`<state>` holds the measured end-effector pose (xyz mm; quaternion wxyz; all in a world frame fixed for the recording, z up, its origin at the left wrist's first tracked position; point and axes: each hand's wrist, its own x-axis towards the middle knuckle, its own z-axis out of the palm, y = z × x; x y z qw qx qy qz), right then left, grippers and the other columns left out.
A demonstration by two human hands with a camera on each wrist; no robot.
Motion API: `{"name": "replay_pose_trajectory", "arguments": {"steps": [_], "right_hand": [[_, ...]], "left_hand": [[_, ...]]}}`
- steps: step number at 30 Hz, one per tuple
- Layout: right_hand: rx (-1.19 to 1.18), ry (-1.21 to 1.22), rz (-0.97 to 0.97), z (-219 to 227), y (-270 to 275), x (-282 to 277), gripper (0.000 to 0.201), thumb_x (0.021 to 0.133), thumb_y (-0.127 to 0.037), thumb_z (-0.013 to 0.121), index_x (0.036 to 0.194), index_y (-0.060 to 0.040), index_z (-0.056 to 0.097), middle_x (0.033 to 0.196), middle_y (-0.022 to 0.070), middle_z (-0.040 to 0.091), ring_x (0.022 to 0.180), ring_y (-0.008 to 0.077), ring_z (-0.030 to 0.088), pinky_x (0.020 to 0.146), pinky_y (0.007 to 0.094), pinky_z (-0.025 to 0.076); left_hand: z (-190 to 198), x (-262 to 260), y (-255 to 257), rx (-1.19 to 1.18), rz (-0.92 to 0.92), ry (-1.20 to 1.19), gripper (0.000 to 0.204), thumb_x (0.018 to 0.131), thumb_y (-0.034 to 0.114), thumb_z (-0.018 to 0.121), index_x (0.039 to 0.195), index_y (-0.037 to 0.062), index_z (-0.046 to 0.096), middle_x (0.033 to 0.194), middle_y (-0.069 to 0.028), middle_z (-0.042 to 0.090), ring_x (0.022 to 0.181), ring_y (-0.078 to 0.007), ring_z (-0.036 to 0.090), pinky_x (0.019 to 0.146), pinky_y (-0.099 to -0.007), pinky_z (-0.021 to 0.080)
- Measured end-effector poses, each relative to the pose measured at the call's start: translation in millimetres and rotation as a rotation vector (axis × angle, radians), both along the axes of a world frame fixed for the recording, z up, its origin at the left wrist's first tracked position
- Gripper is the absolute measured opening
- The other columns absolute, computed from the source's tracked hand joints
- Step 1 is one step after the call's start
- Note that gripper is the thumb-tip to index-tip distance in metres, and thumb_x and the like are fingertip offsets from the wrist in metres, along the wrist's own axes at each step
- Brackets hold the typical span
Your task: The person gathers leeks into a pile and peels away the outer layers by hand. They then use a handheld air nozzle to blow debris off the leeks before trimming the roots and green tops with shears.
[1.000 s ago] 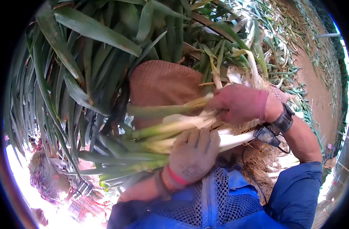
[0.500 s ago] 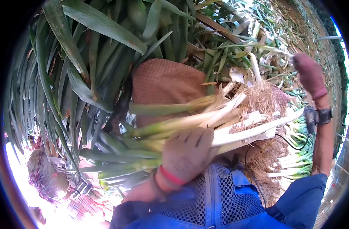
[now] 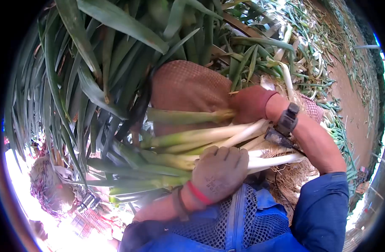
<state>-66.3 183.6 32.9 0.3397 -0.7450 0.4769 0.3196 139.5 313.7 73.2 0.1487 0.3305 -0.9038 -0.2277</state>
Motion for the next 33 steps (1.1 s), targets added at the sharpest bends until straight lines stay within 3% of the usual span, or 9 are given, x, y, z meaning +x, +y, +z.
{"name": "replay_pose_trajectory", "arguments": {"steps": [3, 8, 10, 13, 14, 15, 21, 23, 33], "right_hand": [[-0.338, -0.036, 0.098, -8.0, -5.7, -27.7, 0.018, 0.085, -0.027, 0.07, 0.091, -0.012, 0.078, 0.085, 0.0137, 0.075, 0.086, 0.037, 0.075, 0.077, 0.0488, 0.058], [-1.124, 0.458, -0.353, 55.9, -81.0, -283.1, 0.022, 0.098, -0.023, 0.062, 0.111, -0.0072, 0.072, 0.098, 0.0258, 0.074, 0.092, 0.0461, 0.073, 0.08, 0.0554, 0.058], [-1.045, 0.583, -0.458, 109.4, -89.9, -325.0, 0.035, 0.1, -0.024, 0.065, 0.131, -0.0086, 0.066, 0.116, 0.0263, 0.072, 0.109, 0.0463, 0.07, 0.094, 0.0542, 0.056], [-1.203, 0.275, -0.29, 127.9, -52.0, -228.4, 0.054, 0.099, -0.027, 0.072, 0.147, -0.0098, 0.057, 0.138, 0.0237, 0.064, 0.124, 0.0411, 0.065, 0.104, 0.0483, 0.054], [-1.093, 0.139, -0.126, 114.0, -50.7, -207.6, 0.057, 0.097, -0.027, 0.075, 0.149, -0.0111, 0.057, 0.143, 0.0188, 0.064, 0.124, 0.0358, 0.066, 0.105, 0.0462, 0.054], [-0.805, -0.072, -0.338, 116.1, -30.4, -120.8, 0.055, 0.098, -0.024, 0.075, 0.148, -0.0113, 0.058, 0.142, 0.0156, 0.065, 0.123, 0.0329, 0.067, 0.108, 0.0459, 0.053], [-0.363, -0.541, 0.098, 39.2, 26.9, 51.2, 0.034, 0.091, -0.035, 0.072, 0.115, -0.0111, 0.074, 0.1, 0.0155, 0.071, 0.093, 0.0393, 0.071, 0.08, 0.0477, 0.056], [-0.491, -0.608, 0.087, 26.7, 20.0, 48.1, 0.017, 0.087, -0.026, 0.069, 0.084, -0.0098, 0.072, 0.079, 0.0117, 0.069, 0.076, 0.0405, 0.069, 0.068, 0.0519, 0.055], [-0.83, 0.032, -0.219, 30.6, -34.7, -115.9, 0.016, 0.094, -0.018, 0.067, 0.092, -0.0018, 0.068, 0.084, 0.0216, 0.067, 0.08, 0.0422, 0.067, 0.072, 0.0498, 0.052]], "left_hand": [[-5.2, -1.0, 4.8, 0.003, 0.041, 0.012, 0.038, 0.077, 0.029, 0.079, 0.107, 0.0076, 0.073, 0.087, -0.0022, 0.063, 0.08, -0.0207, 0.064, 0.074, -0.0375, 0.052], [-8.6, 2.9, 3.2, -0.012, 0.054, 0.027, 0.038, 0.077, 0.03, 0.079, 0.107, 0.0069, 0.073, 0.087, -0.0022, 0.063, 0.08, -0.0203, 0.064, 0.073, -0.0373, 0.051], [-9.4, 3.4, 0.9, -0.01, 0.062, 0.022, 0.039, 0.077, 0.03, 0.08, 0.108, 0.0066, 0.073, 0.087, -0.0023, 0.063, 0.08, -0.0204, 0.065, 0.073, -0.0372, 0.051], [-10.9, 1.8, 1.0, 0.007, 0.062, 0.028, 0.039, 0.078, 0.031, 0.08, 0.108, 0.0068, 0.072, 0.088, -0.0026, 0.064, 0.082, -0.0208, 0.065, 0.074, -0.0373, 0.051], [-10.9, 0.7, 1.3, 0.006, 0.064, 0.022, 0.04, 0.078, 0.032, 0.08, 0.108, 0.0068, 0.072, 0.089, -0.0031, 0.064, 0.082, -0.0211, 0.065, 0.074, -0.0374, 0.051], [-11.0, 0.0, 1.8, 0.004, 0.067, 0.015, 0.04, 0.078, 0.032, 0.08, 0.107, 0.0068, 0.072, 0.09, -0.0036, 0.064, 0.083, -0.0213, 0.065, 0.074, -0.0375, 0.051], [-14.7, -0.2, 6.6, -0.043, 0.091, 0.03, 0.035, 0.081, 0.029, 0.073, 0.107, 0.0045, 0.071, 0.088, -0.0054, 0.064, 0.081, -0.0222, 0.065, 0.072, -0.0376, 0.05], [-14.2, 2.1, 6.0, -0.035, 0.111, 0.033, 0.034, 0.082, 0.028, 0.072, 0.107, 0.0038, 0.071, 0.087, -0.0055, 0.063, 0.08, -0.0222, 0.065, 0.072, -0.0375, 0.05], [-17.1, 6.8, 4.2, -0.015, 0.139, 0.085, 0.035, 0.082, 0.027, 0.071, 0.107, 0.0029, 0.07, 0.086, -0.0055, 0.062, 0.08, -0.0221, 0.064, 0.073, -0.0373, 0.05]]}}
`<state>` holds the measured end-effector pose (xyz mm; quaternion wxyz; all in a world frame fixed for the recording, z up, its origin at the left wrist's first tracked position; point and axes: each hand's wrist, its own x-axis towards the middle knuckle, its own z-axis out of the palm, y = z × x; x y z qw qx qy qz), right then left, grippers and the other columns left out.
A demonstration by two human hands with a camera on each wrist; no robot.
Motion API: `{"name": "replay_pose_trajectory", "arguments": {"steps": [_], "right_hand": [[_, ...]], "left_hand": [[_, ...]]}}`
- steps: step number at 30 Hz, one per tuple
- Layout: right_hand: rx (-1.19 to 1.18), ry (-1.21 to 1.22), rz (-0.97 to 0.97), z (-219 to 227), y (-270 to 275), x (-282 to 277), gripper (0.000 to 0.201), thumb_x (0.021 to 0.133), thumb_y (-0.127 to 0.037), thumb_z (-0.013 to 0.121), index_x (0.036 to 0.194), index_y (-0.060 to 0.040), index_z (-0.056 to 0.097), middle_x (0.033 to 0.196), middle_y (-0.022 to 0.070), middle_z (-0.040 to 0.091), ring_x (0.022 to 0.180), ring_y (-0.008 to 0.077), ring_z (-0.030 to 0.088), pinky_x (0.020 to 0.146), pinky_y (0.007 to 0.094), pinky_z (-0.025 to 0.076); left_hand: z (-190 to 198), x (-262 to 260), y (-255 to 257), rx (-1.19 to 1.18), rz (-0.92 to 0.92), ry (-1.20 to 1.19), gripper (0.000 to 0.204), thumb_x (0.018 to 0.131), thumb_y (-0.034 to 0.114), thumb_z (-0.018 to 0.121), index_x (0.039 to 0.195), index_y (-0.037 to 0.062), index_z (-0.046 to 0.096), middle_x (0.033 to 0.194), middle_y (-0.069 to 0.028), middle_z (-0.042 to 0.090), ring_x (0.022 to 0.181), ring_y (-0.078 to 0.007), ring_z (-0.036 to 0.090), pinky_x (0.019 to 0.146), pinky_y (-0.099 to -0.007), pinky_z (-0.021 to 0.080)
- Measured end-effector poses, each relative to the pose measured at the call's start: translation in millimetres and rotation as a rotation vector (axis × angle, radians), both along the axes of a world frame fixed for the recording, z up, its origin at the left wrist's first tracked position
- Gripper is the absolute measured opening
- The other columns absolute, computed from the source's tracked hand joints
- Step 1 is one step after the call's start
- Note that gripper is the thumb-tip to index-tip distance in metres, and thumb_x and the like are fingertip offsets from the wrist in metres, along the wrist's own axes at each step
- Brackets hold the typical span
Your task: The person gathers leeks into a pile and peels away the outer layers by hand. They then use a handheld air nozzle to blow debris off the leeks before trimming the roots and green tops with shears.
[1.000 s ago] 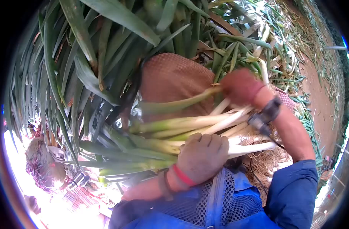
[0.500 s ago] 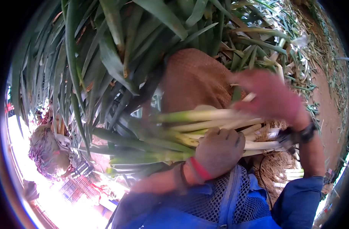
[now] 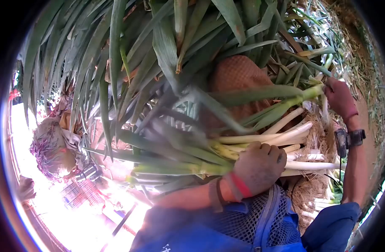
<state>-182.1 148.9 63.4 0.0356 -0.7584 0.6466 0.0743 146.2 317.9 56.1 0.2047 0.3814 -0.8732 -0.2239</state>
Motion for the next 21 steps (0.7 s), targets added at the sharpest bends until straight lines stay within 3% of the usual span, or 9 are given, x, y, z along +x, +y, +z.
{"name": "replay_pose_trajectory", "arguments": {"steps": [2, 5, 8, 9, 11, 13, 15, 18, 21], "right_hand": [[0.224, -0.288, -0.055, 10.1, 17.6, 5.3, 0.018, 0.095, -0.017, 0.067, 0.092, 0.001, 0.065, 0.083, 0.0226, 0.066, 0.076, 0.0395, 0.066, 0.07, 0.0485, 0.05], [0.228, -0.448, 0.1, 20.4, 39.2, 46.0, 0.018, 0.095, -0.013, 0.066, 0.09, 0.0031, 0.061, 0.075, 0.0198, 0.06, 0.067, 0.0313, 0.058, 0.066, 0.0434, 0.047], [0.175, -0.582, -0.013, 37.1, 33.5, 65.3, 0.021, 0.095, -0.019, 0.068, 0.088, 0.0009, 0.066, 0.074, 0.0187, 0.063, 0.067, 0.0338, 0.063, 0.063, 0.0413, 0.048], [0.162, -0.538, -0.098, 41.4, 24.0, 65.0, 0.021, 0.095, -0.02, 0.068, 0.09, -0.0004, 0.066, 0.079, 0.0191, 0.067, 0.071, 0.038, 0.066, 0.066, 0.0454, 0.05], [-0.093, -0.304, 0.083, 22.7, 4.0, 47.4, 0.018, 0.096, -0.02, 0.066, 0.095, -0.0022, 0.068, 0.086, 0.0202, 0.07, 0.081, 0.0401, 0.07, 0.071, 0.05, 0.053], [-0.003, 0.08, 0.03, 2.2, -5.9, 45.3, 0.013, 0.095, -0.017, 0.063, 0.103, -0.0081, 0.067, 0.092, 0.019, 0.07, 0.087, 0.0428, 0.07, 0.078, 0.0521, 0.055], [0.14, 0.167, 0.009, -21.6, -7.8, 57.6, 0.019, 0.091, -0.016, 0.066, 0.109, -0.012, 0.07, 0.104, 0.0164, 0.072, 0.101, 0.0395, 0.071, 0.087, 0.0496, 0.056], [0.097, 0.16, 0.2, -55.8, 2.3, 62.5, 0.042, 0.082, -0.02, 0.078, 0.124, -0.0203, 0.072, 0.128, 0.0077, 0.067, 0.129, 0.0304, 0.06, 0.103, 0.0494, 0.048], [0.344, 0.154, 0.232, -68.7, -7.2, 51.6, 0.045, 0.079, -0.025, 0.082, 0.123, -0.0208, 0.072, 0.128, 0.0064, 0.068, 0.131, 0.028, 0.059, 0.104, 0.0504, 0.046]], "left_hand": [[1.1, 0.9, -3.4, 0.014, 0.017, 0.035, 0.036, 0.082, 0.028, 0.073, 0.108, 0.0034, 0.07, 0.087, -0.0056, 0.062, 0.08, -0.0225, 0.064, 0.073, -0.0375, 0.05], [6.8, 0.3, -13.1, 0.102, -0.005, 0.048, 0.037, 0.084, 0.031, 0.074, 0.11, 0.0051, 0.069, 0.09, -0.0061, 0.063, 0.081, -0.0239, 0.065, 0.075, -0.039, 0.051], [10.9, 0.3, -15.1, 0.134, 0.018, 0.027, 0.036, 0.087, 0.033, 0.073, 0.112, 0.0072, 0.068, 0.091, -0.0065, 0.064, 0.084, -0.0257, 0.066, 0.078, -0.0425, 0.052], [10.7, 0.0, -14.3, 0.129, 0.01, 0.038, 0.036, 0.087, 0.033, 0.073, 0.112, 0.0072, 0.068, 0.091, -0.0065, 0.064, 0.084, -0.0257, 0.066, 0.078, -0.0425, 0.052], [9.8, -1.1, -12.9, 0.125, 0.009, -0.001, 0.035, 0.086, 0.033, 0.074, 0.111, 0.0084, 0.068, 0.092, -0.0065, 0.065, 0.084, -0.0259, 0.067, 0.079, -0.0427, 0.053], [10.5, -1.1, -14.5, 0.12, 0.002, 0.001, 0.035, 0.086, 0.033, 0.075, 0.11, 0.009, 0.068, 0.091, -0.0062, 0.065, 0.083, -0.026, 0.067, 0.079, -0.0426, 0.053], [12.1, -2.2, -14.1, 0.121, 0.001, -0.003, 0.034, 0.086, 0.033, 0.075, 0.11, 0.0096, 0.068, 0.091, -0.006, 0.065, 0.082, -0.026, 0.067, 0.078, -0.0425, 0.053], [13.9, -3.7, -15.0, 0.124, 0.015, -0.012, 0.034, 0.084, 0.033, 0.076, 0.108, 0.01, 0.068, 0.09, -0.0054, 0.065, 0.079, -0.0262, 0.067, 0.077, -0.0426, 0.054], [14.3, -3.9, -15.0, 0.1, 0.023, -0.026, 0.034, 0.084, 0.033, 0.076, 0.108, 0.0098, 0.068, 0.088, -0.0048, 0.064, 0.078, -0.026, 0.067, 0.076, -0.0425, 0.054]]}}
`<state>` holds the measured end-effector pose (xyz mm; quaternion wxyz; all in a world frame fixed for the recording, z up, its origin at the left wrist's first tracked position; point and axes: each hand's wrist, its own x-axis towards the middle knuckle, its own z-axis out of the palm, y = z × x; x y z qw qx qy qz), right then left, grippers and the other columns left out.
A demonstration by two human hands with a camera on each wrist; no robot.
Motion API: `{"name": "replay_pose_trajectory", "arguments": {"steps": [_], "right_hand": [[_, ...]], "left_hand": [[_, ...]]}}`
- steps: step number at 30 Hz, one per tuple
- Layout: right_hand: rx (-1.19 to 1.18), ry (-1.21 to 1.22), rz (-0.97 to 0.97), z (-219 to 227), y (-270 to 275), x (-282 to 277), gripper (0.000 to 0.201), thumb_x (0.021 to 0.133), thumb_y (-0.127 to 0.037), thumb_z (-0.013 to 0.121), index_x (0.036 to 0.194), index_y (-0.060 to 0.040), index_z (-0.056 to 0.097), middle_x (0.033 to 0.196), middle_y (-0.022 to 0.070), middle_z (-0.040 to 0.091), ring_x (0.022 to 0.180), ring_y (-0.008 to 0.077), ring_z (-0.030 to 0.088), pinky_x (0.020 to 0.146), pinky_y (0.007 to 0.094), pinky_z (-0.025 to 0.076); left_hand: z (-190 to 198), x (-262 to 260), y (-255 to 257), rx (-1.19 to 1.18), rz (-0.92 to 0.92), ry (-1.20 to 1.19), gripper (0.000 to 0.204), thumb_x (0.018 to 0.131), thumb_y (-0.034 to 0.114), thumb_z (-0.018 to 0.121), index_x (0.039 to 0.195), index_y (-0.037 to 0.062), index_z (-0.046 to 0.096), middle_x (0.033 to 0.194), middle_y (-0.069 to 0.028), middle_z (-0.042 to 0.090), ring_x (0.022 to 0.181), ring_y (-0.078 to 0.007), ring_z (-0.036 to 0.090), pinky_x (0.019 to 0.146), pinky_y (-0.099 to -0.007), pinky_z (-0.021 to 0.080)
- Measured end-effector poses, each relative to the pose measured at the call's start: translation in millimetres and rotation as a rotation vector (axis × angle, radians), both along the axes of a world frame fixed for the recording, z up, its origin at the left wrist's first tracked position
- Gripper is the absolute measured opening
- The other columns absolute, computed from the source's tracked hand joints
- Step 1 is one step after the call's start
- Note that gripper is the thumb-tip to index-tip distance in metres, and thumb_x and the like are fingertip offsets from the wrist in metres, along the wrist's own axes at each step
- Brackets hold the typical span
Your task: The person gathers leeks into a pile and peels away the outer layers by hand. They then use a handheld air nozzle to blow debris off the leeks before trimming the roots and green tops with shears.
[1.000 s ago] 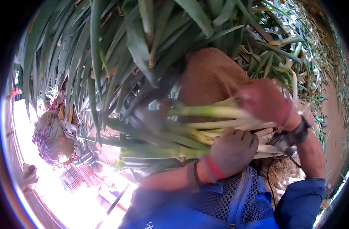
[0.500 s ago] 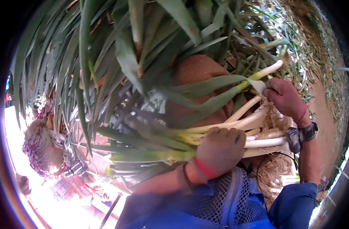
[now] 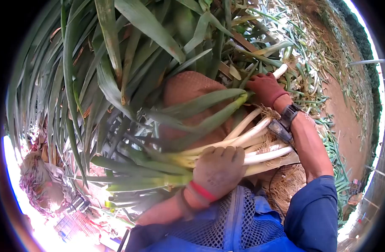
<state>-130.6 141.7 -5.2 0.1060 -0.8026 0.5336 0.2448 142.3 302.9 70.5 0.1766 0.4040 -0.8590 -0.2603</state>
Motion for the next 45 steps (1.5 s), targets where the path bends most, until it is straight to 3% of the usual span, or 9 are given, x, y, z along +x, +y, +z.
{"name": "replay_pose_trajectory", "arguments": {"steps": [8, 14, 20, 23, 28, 32, 43, 44, 45], "right_hand": [[0.243, -0.562, 0.095, 114.8, 38.9, 99.9, 0.02, 0.094, -0.026, 0.065, 0.097, -0.0066, 0.07, 0.096, 0.0192, 0.073, 0.095, 0.0412, 0.071, 0.082, 0.0505, 0.058], [0.458, -0.923, 0.006, 92.0, 79.7, 107.2, 0.035, 0.099, -0.019, 0.058, 0.13, -0.0044, 0.065, 0.109, 0.0194, 0.072, 0.1, 0.0399, 0.07, 0.09, 0.0493, 0.055], [0.205, -0.668, -0.196, 120.8, 62.0, 7.0, 0.041, 0.097, -0.025, 0.066, 0.13, -0.0026, 0.068, 0.113, 0.0162, 0.075, 0.1, 0.0332, 0.073, 0.09, 0.0431, 0.058], [0.036, -0.347, -0.56, 112.3, 48.6, -47.6, 0.066, 0.094, -0.05, 0.072, 0.132, 0.0043, 0.066, 0.116, 0.0243, 0.075, 0.104, 0.0348, 0.073, 0.096, 0.0419, 0.057], [0.338, -0.1, -0.744, 62.6, 48.1, -83.5, 0.092, 0.086, -0.068, 0.076, 0.137, 0.0063, 0.059, 0.115, 0.0259, 0.074, 0.104, 0.0382, 0.072, 0.097, 0.044, 0.055], [0.472, -0.266, -0.79, 51.7, 66.7, -64.5, 0.081, 0.081, -0.056, 0.081, 0.129, 0.0049, 0.059, 0.111, 0.0243, 0.075, 0.1, 0.0357, 0.073, 0.094, 0.0425, 0.056], [-0.441, 0.201, -0.684, 76.5, 15.5, -130.0, 0.022, 0.097, -0.025, 0.065, 0.111, -0.0094, 0.06, 0.083, 0.0139, 0.075, 0.073, 0.0386, 0.074, 0.069, 0.0523, 0.059], [-0.577, 0.338, -0.62, 80.4, 5.7, -156.0, 0.026, 0.099, -0.028, 0.062, 0.115, -0.008, 0.06, 0.088, 0.0176, 0.076, 0.078, 0.038, 0.075, 0.072, 0.0524, 0.059], [-0.74, 0.434, -0.405, 51.9, -10.9, -295.1, 0.026, 0.101, -0.029, 0.063, 0.115, -0.0078, 0.06, 0.084, 0.0174, 0.075, 0.078, 0.0369, 0.076, 0.07, 0.0507, 0.06]], "left_hand": [[-0.1, -5.1, 3.2, -0.042, 0.01, 0.004, 0.041, 0.082, 0.033, 0.079, 0.115, 0.0096, 0.073, 0.092, -0.0053, 0.068, 0.081, -0.0272, 0.069, 0.075, -0.0422, 0.056], [6.2, 9.7, 2.8, -0.151, 0.0, 0.153, 0.032, 0.078, 0.031, 0.085, 0.103, 0.0121, 0.077, 0.09, -0.0048, 0.069, 0.078, -0.0287, 0.07, 0.071, -0.0407, 0.056], [4.5, 13.2, -45.7, -0.153, 0.05, 0.08, 0.06, 0.083, 0.045, 0.082, 0.123, 0.0025, 0.069, 0.108, -0.0139, 0.072, 0.097, -0.0343, 0.07, 0.087, -0.0479, 0.055], [-13.0, 9.6, -50.7, 0.117, -0.002, 0.0, 0.082, 0.081, 0.065, 0.078, 0.131, 0.0007, 0.065, 0.108, -0.0182, 0.072, 0.094, -0.0383, 0.071, 0.085, -0.0499, 0.055], [-9.2, 9.7, -36.9, 0.127, -0.122, -0.056, 0.09, 0.076, 0.073, 0.077, 0.13, 0.0021, 0.066, 0.096, -0.0142, 0.07, 0.082, -0.0348, 0.069, 0.073, -0.0483, 0.055], [-7.9, 7.3, -26.4, 0.109, -0.124, -0.046, 0.094, 0.066, 0.076, 0.08, 0.127, 0.0061, 0.065, 0.09, -0.0076, 0.061, 0.083, -0.0285, 0.062, 0.067, -0.0464, 0.05], [-4.2, 5.2, -28.0, 0.109, -0.067, -0.093, 0.103, 0.054, 0.076, 0.085, 0.129, 0.0078, 0.067, 0.092, -0.008, 0.067, 0.08, -0.0266, 0.069, 0.071, -0.0425, 0.055], [-6.2, 6.2, -28.4, 0.108, -0.069, -0.088, 0.103, 0.054, 0.076, 0.085, 0.129, 0.0078, 0.067, 0.092, -0.008, 0.067, 0.08, -0.0266, 0.069, 0.071, -0.0425, 0.055], [-8.4, 6.8, -27.3, 0.116, -0.081, -0.079, 0.101, 0.054, 0.076, 0.086, 0.127, 0.0079, 0.068, 0.092, -0.0079, 0.066, 0.078, -0.0268, 0.068, 0.07, -0.0428, 0.054]]}}
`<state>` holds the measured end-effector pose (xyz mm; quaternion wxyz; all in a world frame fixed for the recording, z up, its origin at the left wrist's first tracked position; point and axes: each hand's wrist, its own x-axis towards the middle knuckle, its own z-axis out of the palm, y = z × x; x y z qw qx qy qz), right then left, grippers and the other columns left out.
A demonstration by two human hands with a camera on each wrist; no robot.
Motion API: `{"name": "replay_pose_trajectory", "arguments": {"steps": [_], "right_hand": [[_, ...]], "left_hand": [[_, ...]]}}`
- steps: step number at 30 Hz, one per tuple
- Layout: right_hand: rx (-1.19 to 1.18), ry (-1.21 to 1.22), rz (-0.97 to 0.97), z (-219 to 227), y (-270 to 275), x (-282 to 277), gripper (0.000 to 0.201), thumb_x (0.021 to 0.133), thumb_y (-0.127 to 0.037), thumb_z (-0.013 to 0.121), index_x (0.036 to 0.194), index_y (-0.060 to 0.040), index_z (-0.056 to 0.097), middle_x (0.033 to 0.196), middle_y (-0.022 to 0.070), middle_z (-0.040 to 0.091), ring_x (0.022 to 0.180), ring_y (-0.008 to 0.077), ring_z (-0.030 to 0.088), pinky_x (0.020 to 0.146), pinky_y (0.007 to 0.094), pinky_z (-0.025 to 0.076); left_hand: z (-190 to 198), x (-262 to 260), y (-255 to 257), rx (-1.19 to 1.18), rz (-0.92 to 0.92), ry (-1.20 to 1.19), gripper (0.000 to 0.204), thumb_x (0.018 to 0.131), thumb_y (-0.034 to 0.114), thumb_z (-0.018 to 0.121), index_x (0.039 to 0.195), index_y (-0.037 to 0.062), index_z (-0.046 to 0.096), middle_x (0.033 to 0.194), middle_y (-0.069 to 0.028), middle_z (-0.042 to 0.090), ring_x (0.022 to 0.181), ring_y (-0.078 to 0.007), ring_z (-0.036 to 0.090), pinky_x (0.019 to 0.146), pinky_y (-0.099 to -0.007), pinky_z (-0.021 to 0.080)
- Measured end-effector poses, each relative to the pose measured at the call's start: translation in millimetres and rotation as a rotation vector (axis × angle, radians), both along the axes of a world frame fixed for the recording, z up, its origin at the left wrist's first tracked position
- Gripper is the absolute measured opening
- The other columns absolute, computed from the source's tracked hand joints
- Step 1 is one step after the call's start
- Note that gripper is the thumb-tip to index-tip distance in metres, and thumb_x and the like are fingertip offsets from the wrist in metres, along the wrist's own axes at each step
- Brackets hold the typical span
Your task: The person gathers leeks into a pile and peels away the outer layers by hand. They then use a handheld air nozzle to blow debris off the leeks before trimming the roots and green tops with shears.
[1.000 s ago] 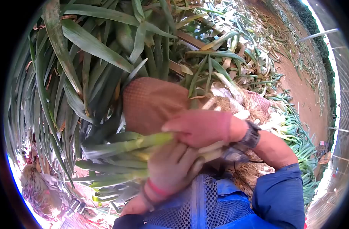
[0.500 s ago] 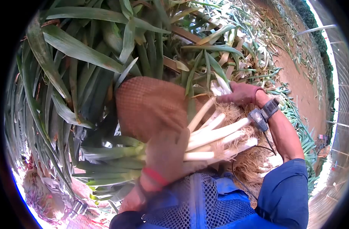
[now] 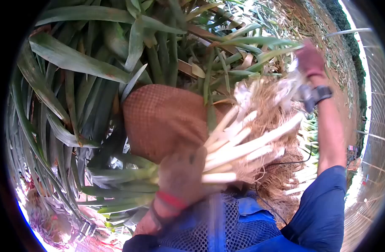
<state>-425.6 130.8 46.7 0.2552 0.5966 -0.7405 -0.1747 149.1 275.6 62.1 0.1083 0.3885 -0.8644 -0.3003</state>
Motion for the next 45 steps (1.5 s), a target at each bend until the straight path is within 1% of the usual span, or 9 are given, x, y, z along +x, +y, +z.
{"name": "replay_pose_trajectory", "arguments": {"steps": [5, 9, 15, 19, 24, 29, 33, 38, 45], "right_hand": [[-0.105, -0.273, -0.388, 168.1, -30.3, -10.9, 0.046, 0.096, -0.03, 0.067, 0.13, 0.0001, 0.058, 0.092, 0.0206, 0.076, 0.082, 0.0322, 0.076, 0.074, 0.0461, 0.061], [0.234, -0.352, 0.104, 62.8, -7.7, 78.7, 0.085, 0.087, -0.071, 0.072, 0.137, -0.0025, 0.058, 0.103, 0.0198, 0.077, 0.083, 0.0357, 0.075, 0.075, 0.048, 0.061], [0.891, -0.812, -0.306, -46.9, 48.1, 259.6, 0.081, 0.082, -0.063, 0.076, 0.132, -0.0001, 0.062, 0.119, 0.0308, 0.072, 0.112, 0.0427, 0.072, 0.099, 0.045, 0.056], [0.459, -0.609, -0.229, -54.7, 31.5, 223.7, 0.043, 0.087, -0.036, 0.075, 0.119, -0.0092, 0.064, 0.107, 0.0225, 0.075, 0.099, 0.0432, 0.073, 0.085, 0.0514, 0.059], [0.025, -0.102, -0.225, 38.7, -47.9, -72.9, 0.039, 0.101, -0.035, 0.058, 0.123, -0.0035, 0.06, 0.098, 0.024, 0.076, 0.092, 0.0413, 0.075, 0.079, 0.0529, 0.06], [0.135, -0.476, -0.267, 115.1, -18.6, 40.6, 0.081, 0.097, -0.063, 0.061, 0.154, -0.0077, 0.045, 0.116, 0.0261, 0.075, 0.105, 0.0409, 0.075, 0.092, 0.0501, 0.061], [0.684, -0.682, -0.373, -36.0, 47.2, 75.2, 0.091, 0.09, -0.085, 0.052, 0.132, -0.0062, 0.068, 0.113, 0.0289, 0.074, 0.104, 0.037, 0.074, 0.097, 0.0484, 0.058], [0.576, -0.568, -0.35, -51.0, 74.7, 145.3, 0.045, 0.095, -0.043, 0.068, 0.121, -0.0058, 0.068, 0.124, 0.0244, 0.072, 0.111, 0.0415, 0.071, 0.099, 0.0497, 0.055], [-0.155, -0.185, -0.449, 85.1, 59.1, -87.4, 0.032, 0.098, -0.03, 0.056, 0.121, -0.0132, 0.07, 0.108, 0.0272, 0.074, 0.101, 0.0469, 0.072, 0.09, 0.0536, 0.057]], "left_hand": [[-5.8, -3.6, -0.1, 0.007, -0.022, -0.005, 0.099, 0.055, 0.077, 0.084, 0.124, 0.0077, 0.069, 0.09, -0.0078, 0.066, 0.073, -0.0272, 0.067, 0.066, -0.0431, 0.053], [-3.6, -3.2, 1.2, -0.033, -0.024, -0.016, 0.098, 0.058, 0.081, 0.079, 0.122, 0.0065, 0.069, 0.089, -0.0073, 0.064, 0.075, -0.0271, 0.066, 0.067, -0.0441, 0.052], [-8.3, 1.8, 10.2, -0.027, -0.058, 0.004, 0.085, 0.079, 0.075, 0.066, 0.125, 0.004, 0.068, 0.088, -0.008, 0.057, 0.077, -0.0266, 0.059, 0.066, -0.044, 0.045], [-7.7, -0.1, 7.1, -0.033, -0.047, 0.011, 0.078, 0.081, 0.071, 0.067, 0.123, 0.0046, 0.07, 0.089, -0.0078, 0.058, 0.077, -0.0267, 0.059, 0.068, -0.0434, 0.046], [-9.9, 5.8, 4.8, 0.022, -0.021, -0.018, 0.09, 0.066, 0.077, 0.078, 0.12, 0.006, 0.07, 0.097, -0.008, 0.066, 0.081, -0.0283, 0.067, 0.072, -0.0443, 0.052], [-7.4, 0.9, 1.4, 0.03, -0.028, -0.023, 0.09, 0.066, 0.077, 0.079, 0.121, 0.0064, 0.07, 0.099, -0.0078, 0.066, 0.083, -0.0286, 0.067, 0.073, -0.045, 0.052], [-13.4, 0.6, 5.4, -0.049, -0.027, 0.018, 0.072, 0.081, 0.065, 0.069, 0.122, 0.0056, 0.071, 0.089, -0.0076, 0.061, 0.077, -0.0267, 0.061, 0.068, -0.0442, 0.047], [-12.7, -0.1, 4.3, -0.059, -0.057, 0.001, 0.062, 0.085, 0.057, 0.068, 0.121, 0.0059, 0.071, 0.093, -0.0068, 0.06, 0.078, -0.0265, 0.06, 0.068, -0.0448, 0.048], [-10.5, 1.4, 1.5, -0.016, -0.067, 0.013, 0.077, 0.076, 0.068, 0.072, 0.123, 0.0067, 0.07, 0.097, -0.0063, 0.063, 0.082, -0.0269, 0.063, 0.072, -0.0453, 0.049]]}}
